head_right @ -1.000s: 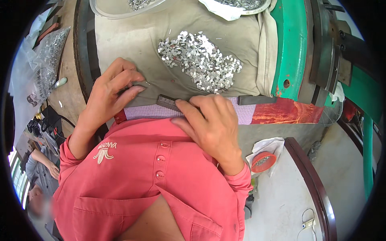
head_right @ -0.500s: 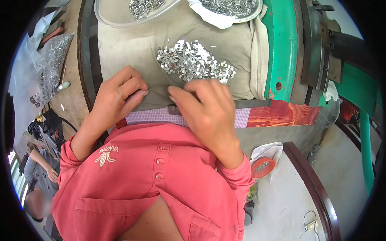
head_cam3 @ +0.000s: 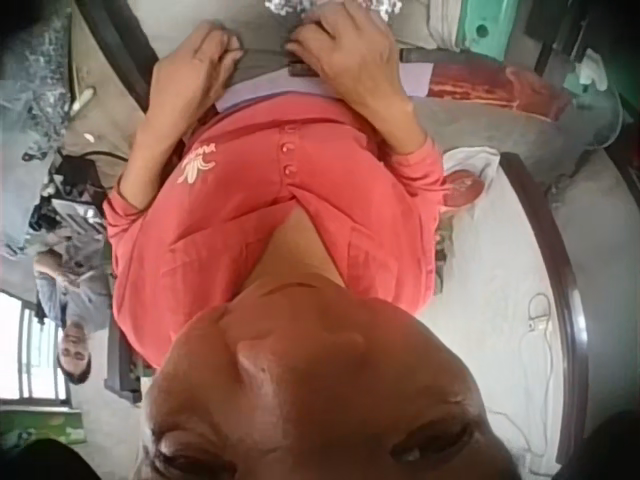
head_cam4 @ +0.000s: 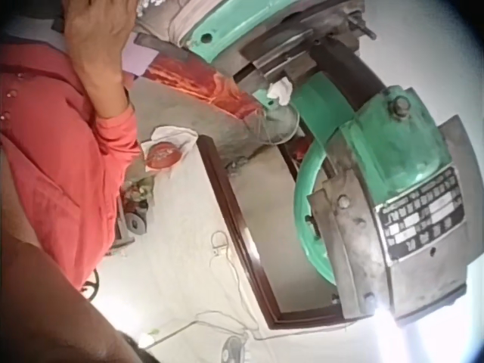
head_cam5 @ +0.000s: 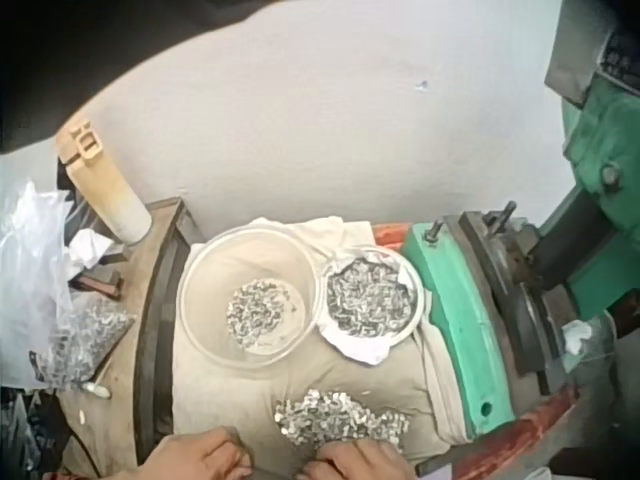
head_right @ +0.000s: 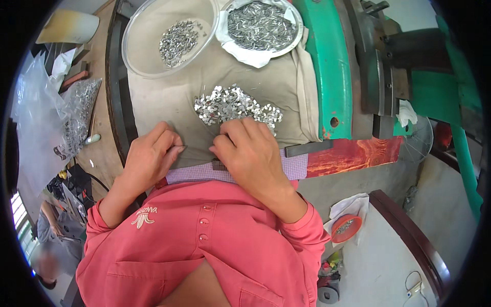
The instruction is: Manually pressing metal studs or eyelets onto a fabric strip using a mechanical press machine.
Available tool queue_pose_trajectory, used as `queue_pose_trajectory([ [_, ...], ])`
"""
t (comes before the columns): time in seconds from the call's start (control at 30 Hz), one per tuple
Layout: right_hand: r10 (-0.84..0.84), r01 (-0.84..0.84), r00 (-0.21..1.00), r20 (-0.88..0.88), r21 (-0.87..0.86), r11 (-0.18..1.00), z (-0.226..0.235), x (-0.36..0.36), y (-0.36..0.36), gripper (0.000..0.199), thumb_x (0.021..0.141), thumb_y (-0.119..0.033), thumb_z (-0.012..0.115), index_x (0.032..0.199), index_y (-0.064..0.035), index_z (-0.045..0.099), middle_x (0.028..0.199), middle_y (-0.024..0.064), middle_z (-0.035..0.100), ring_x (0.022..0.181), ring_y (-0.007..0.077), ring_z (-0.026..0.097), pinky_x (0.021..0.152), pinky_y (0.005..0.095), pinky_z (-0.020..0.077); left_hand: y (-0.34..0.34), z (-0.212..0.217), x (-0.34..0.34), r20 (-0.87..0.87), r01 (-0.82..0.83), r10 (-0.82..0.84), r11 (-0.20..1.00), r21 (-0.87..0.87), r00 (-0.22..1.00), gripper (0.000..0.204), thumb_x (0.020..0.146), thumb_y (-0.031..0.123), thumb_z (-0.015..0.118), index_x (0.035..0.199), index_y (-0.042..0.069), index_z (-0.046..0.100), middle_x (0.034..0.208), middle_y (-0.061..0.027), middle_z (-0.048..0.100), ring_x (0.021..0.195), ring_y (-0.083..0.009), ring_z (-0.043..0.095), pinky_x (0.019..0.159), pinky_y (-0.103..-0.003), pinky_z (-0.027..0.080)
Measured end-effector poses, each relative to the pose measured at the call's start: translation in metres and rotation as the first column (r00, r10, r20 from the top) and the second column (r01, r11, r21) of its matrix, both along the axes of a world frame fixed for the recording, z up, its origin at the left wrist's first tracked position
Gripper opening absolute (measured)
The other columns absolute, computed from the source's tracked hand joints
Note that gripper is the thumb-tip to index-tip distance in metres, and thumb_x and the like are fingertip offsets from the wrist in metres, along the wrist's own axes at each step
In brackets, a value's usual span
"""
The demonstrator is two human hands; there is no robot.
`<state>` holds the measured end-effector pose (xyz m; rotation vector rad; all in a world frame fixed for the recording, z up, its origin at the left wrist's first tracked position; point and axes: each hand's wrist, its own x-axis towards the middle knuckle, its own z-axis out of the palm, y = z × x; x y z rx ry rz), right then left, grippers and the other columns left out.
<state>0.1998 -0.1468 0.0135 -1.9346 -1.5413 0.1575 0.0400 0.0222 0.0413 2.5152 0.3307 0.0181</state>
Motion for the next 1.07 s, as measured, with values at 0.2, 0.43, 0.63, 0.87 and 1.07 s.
queue_pose_trajectory([
  [0.2, 0.012, -0.013, 0.999, -0.033, -0.020, 1.000, -0.004, 0.002, -0.002, 0.022, 0.069, -0.015, 0.081, 0.084, -0.0101, 0.066, 0.089, 0.0046, 0.059, 0.081, 0.0272, 0.058, 0.071, 0.0387, 0.0442, -0.003, 0.016, 0.028, 0.151, -0.029, 0.031, 0.999, -0.015, 0.988, 0.014, 0.083, 0.005, 0.070, 0.091, 0.006, 0.057, 0.088, -0.0116, 0.053, 0.071, -0.0327, 0.060, 0.059, -0.042, 0.047],
  [0.43, -0.005, 0.005, 1.000, 0.028, -0.015, 1.000, 0.005, -0.005, 0.005, 0.020, 0.071, -0.006, 0.078, 0.089, -0.0077, 0.069, 0.090, 0.0057, 0.061, 0.083, 0.0273, 0.058, 0.072, 0.0397, 0.0435, 0.001, 0.016, 0.128, 0.525, -0.135, -0.111, 0.903, 0.408, 0.844, 0.012, 0.076, 0.012, 0.064, 0.084, 0.004, 0.059, 0.084, -0.0083, 0.054, 0.074, -0.0213, 0.065, 0.056, -0.032, 0.054],
  [0.63, -0.017, 0.018, 0.993, 0.115, -0.012, 1.000, 0.002, -0.009, 0.007, 0.024, 0.079, -0.007, 0.073, 0.102, -0.0025, 0.068, 0.101, 0.0173, 0.057, 0.087, 0.0377, 0.054, 0.075, 0.0468, 0.0423, -0.015, 0.008, 0.115, 0.517, -0.061, -0.122, 0.944, 0.323, 0.847, 0.017, 0.074, 0.013, 0.064, 0.088, 0.003, 0.060, 0.085, -0.0088, 0.055, 0.076, -0.0231, 0.066, 0.055, -0.035, 0.056],
  [0.87, -0.090, 0.091, 0.992, 0.089, -0.012, 0.996, -0.001, -0.010, -0.005, 0.021, 0.080, -0.004, 0.072, 0.099, -0.0008, 0.065, 0.109, 0.0178, 0.059, 0.101, 0.0374, 0.055, 0.087, 0.0463, 0.0441, -0.024, -0.028, 0.056, 0.400, 0.006, -0.083, 0.982, 0.191, 0.913, 0.028, 0.078, 0.015, 0.063, 0.102, 0.002, 0.065, 0.095, -0.0054, 0.058, 0.094, -0.0225, 0.060, 0.079, -0.035, 0.052],
  [1.07, -0.300, 0.304, 0.952, -0.060, 0.066, 0.950, 0.002, -0.012, -0.039, 0.014, 0.079, -0.004, 0.077, 0.089, -0.0035, 0.067, 0.114, 0.0150, 0.061, 0.107, 0.0325, 0.055, 0.092, 0.0460, 0.0434, -0.020, -0.032, 0.044, 0.239, 0.105, -0.157, 0.971, 0.217, 0.958, 0.034, 0.079, 0.014, 0.062, 0.110, 0.003, 0.066, 0.107, -0.0053, 0.060, 0.107, -0.0213, 0.058, 0.087, -0.032, 0.051],
])
